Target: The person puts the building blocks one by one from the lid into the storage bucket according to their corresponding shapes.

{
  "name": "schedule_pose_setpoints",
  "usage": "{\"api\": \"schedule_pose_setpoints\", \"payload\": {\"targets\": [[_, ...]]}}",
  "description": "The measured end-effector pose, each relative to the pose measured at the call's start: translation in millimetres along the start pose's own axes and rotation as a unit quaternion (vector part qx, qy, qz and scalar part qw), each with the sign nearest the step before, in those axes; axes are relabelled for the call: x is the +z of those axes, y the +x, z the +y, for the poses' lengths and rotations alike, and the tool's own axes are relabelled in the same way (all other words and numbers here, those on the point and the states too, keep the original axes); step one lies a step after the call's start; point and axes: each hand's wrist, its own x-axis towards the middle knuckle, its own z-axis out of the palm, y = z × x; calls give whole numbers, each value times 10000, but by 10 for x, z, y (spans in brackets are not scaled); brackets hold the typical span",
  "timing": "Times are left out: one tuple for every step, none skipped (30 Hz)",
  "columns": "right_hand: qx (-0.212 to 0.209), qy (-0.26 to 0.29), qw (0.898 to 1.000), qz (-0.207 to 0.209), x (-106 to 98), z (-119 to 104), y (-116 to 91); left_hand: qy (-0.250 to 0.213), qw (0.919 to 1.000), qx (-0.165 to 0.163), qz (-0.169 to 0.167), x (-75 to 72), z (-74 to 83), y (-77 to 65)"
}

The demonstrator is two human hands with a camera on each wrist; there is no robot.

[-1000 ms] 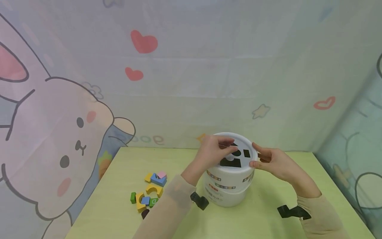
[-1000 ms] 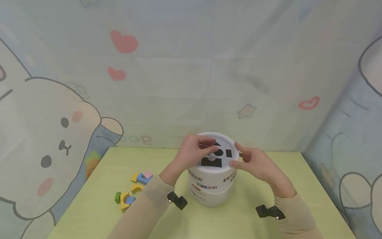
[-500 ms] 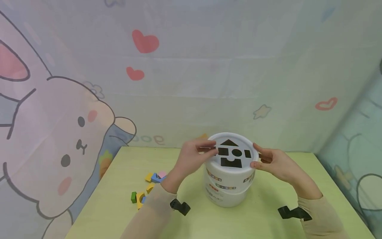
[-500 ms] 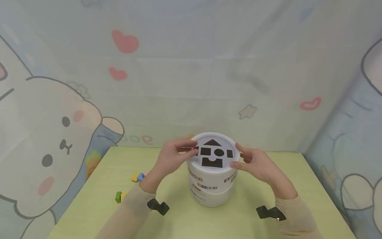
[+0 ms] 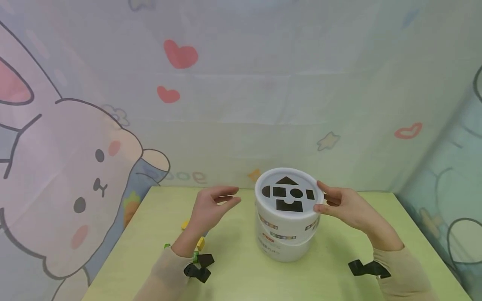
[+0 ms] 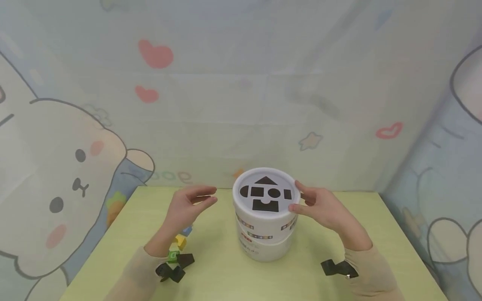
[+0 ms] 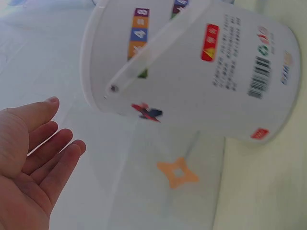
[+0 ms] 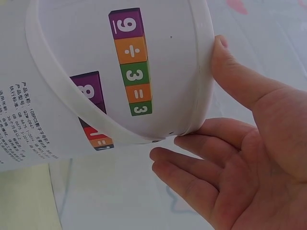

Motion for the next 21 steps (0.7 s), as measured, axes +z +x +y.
{"api": "schedule_pose_setpoints", "payload": {"targets": [[-23, 36, 10000, -15, 7, -3, 5, 57, 10000, -53, -19, -41, -30, -39], [-38, 53, 10000, -33, 15, -5, 9, 112, 9999, -111, -42, -83, -63, -80], [-54, 60, 10000, -43, 22, -6, 11, 173, 9997, -169, -54, -125, -98, -121], [-61, 47, 10000, -45, 29, -7, 13, 219, 9995, -236, -60, -169, -130, -163], [-70, 53, 9999, -55, 36, -8, 14, 236, 9992, -330, -56, -216, -159, -205], [-73, 67, 9999, -65, 41, -10, 15, 255, 9988, -415, -52, -264, -190, -247], [-65, 62, 9999, -64, 45, -13, 13, 276, 9983, -505, -26, -314, -220, -289], [-52, 50, 10000, -64, 46, -17, 10, 283, 9979, -591, 5, -362, -255, -325], [-36, 36, 10000, -57, 45, -22, 7, 301, 9972, -678, 36, -409, -289, -357], [-25, 35, 10000, -52, 42, -26, 4, 309, 9965, -780, 51, -458, -318, -389], [-9, 37, 10000, -45, 37, -31, 0, 316, 9957, -864, 68, -506, -349, -417], [5, 21, 10000, -38, 31, -37, -3, 331, 9950, -939, 73, -552, -376, -444], [16, -1, 10000, -32, 24, -41, -7, 335, 9942, -1014, 87, -599, -400, -468], [26, -16, 10000, -32, 17, -44, -8, 325, 9935, -1084, 86, -646, -423, -490], [35, -44, 10000, -26, 9, -46, -8, 335, 9928, -1144, 83, -693, -446, -512], [36, -68, 10000, -28, 10, -47, -10, 344, 9922, -1194, 80, -746, -468, -549], [37, -114, 9999, -27, 11, -47, -11, 345, 9914, -1255, 91, -797, -488, -583], [28, -147, 9999, -33, 10, -45, -11, 353, 9906, -1315, 92, -851, -514, -619], [24, -185, 9998, -34, 10, -44, -11, 397, 9895, -1390, 92, -906, -540, -658], [21, -224, 9997, -33, 11, -45, -10, 447, 9880, -1476, 99, -960, -568, -701], [13, -251, 9997, -33, 12, -48, -9, 537, 9866, -1535, 89, -1015, -600, -747]]}}
